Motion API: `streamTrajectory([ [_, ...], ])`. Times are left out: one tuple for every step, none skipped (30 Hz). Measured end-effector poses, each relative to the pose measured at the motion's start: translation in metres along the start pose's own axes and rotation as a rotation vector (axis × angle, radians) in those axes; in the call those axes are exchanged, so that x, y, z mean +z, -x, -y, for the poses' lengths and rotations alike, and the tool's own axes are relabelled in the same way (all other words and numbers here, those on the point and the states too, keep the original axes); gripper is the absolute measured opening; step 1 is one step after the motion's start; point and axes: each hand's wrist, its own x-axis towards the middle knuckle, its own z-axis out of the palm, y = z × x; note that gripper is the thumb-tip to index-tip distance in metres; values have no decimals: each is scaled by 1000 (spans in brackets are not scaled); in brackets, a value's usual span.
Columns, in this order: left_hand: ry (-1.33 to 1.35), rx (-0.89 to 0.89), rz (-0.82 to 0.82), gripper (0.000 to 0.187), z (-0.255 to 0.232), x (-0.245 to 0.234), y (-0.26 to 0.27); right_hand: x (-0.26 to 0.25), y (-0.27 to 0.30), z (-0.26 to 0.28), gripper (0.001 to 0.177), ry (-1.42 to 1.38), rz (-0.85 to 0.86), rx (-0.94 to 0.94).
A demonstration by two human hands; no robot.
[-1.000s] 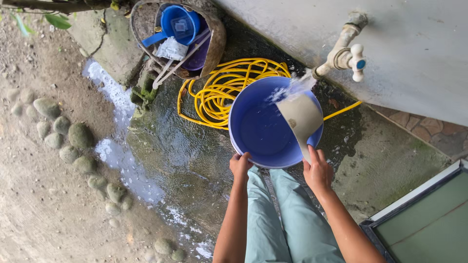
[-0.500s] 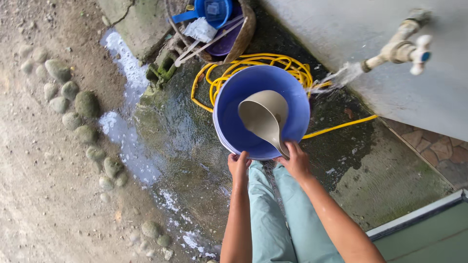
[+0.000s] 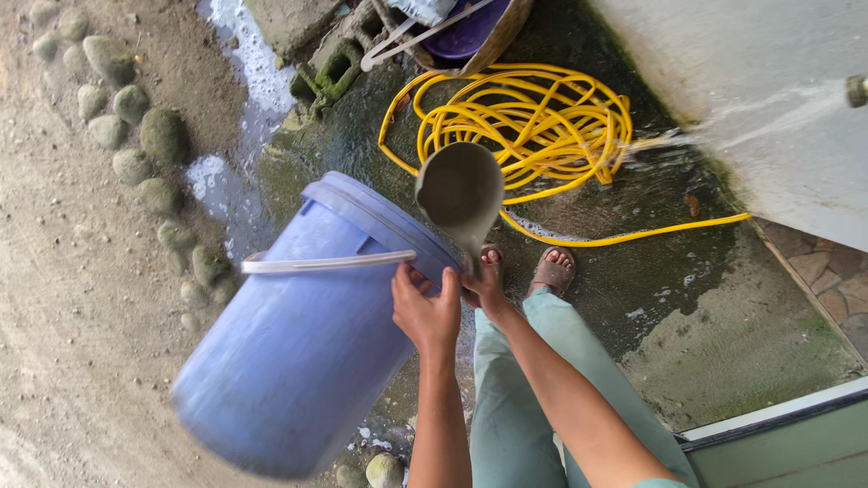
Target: The person rinses a cleaning cloth under an outdoor tap, fills a bucket with water using a scoop, and then washes the cloth inside the bucket.
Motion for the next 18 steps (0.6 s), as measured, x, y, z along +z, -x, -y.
streamTrajectory([
  [-2, -2, -7, 67, 1, -6, -7, 13, -2, -6, 32, -61, 35, 161],
  [-53, 21, -49, 70, 2, -12, -13, 27, -3, -13, 26, -122, 73, 322],
  [-100, 46, -89, 73, 4, -16, -18, 39, -6, -21, 26, -120, 77, 321],
  [-98, 46, -94, 73, 6, -22, -23, 51, -9, -29, 23, -117, 111, 351],
  [-145, 56, -119, 74, 10, -29, -25, 60, -7, -38, 25, -114, 139, 383],
  [-193, 66, -145, 75, 14, -34, -28, 69, -5, -47, 25, -111, 138, 383],
  [-191, 63, -144, 75, 17, -39, -31, 79, -5, -55, 25, -113, 165, 383],
  [-257, 44, -160, 71, 20, -43, -34, 86, -3, -59, 26, -115, 192, 383],
  [-325, 30, -178, 68, 24, -49, -37, 94, -1, -61, 26, -117, 195, 381],
  [-326, 33, -181, 68, 26, -53, -38, 100, 2, -62, 26, -94, 176, 425],
  [-326, 13, -182, 67, 28, -56, -39, 106, 4, -60, 26, -71, 157, 470],
  [-327, -7, -183, 66, 30, -58, -41, 109, 5, -57, 26, -73, 160, 469],
  [-327, -6, -183, 66, 32, -60, -42, 112, 7, -54, 26, -82, 192, 447],
  [-307, -6, -190, 65, 34, -61, -42, 115, 8, -51, 26, -91, 224, 424],
  [-287, -8, -195, 64, 36, -61, -43, 116, 9, -48, 26, -90, 224, 424],
  [-286, -9, -194, 64, 36, -60, -44, 119, 10, -43, 28, -87, 217, 427],
  [-273, -13, -204, 64, 36, -58, -47, 121, 8, -38, 30, -84, 212, 426],
  [-259, -18, -214, 64, 35, -56, -49, 121, 7, -31, 30, -83, 213, 424],
])
